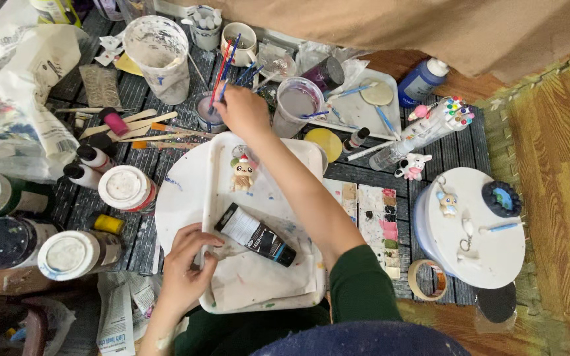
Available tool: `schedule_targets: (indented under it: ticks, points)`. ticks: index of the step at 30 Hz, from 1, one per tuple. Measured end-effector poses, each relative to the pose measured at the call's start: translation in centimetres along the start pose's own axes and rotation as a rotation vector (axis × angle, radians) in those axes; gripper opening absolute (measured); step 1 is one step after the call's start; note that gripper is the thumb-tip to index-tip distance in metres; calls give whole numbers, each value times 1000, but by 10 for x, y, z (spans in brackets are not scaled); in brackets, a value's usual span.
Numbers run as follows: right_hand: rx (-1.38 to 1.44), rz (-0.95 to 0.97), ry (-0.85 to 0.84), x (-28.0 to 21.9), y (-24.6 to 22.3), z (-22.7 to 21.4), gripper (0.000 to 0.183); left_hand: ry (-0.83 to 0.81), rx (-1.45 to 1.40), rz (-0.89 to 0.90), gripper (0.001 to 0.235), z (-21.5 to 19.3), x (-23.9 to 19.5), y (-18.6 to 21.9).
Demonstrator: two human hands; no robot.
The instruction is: The person paints a small figurine using a fine brush, mixing colors on a palette and applying paint to the figurine's details. They handle the figurine and brush repeatedly, occasionally switching tools and adjusting the workspace.
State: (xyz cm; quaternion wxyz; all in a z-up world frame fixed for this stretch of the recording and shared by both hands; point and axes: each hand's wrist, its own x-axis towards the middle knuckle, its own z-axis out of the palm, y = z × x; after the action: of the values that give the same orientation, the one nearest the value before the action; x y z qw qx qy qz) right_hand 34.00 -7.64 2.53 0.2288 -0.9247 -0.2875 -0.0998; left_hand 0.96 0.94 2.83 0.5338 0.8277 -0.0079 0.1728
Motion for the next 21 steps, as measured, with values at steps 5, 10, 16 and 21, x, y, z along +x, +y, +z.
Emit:
schedule_targets:
  ticks: [5,10,16,21]
  points:
    - [27,124,59,7,10,20,31,-7,-9,-25,28,1,1,-5]
    - [288,69,323,-15,-11,-29,66,-17,-112,-42,30,3,-6,-14]
    - [687,13,301,-129,8,-158,74,68,-352,-205,37,-13,-20,-26]
    - [378,406,494,-308,54,-258,26,105,-300,-192,38,-26,-16,-48]
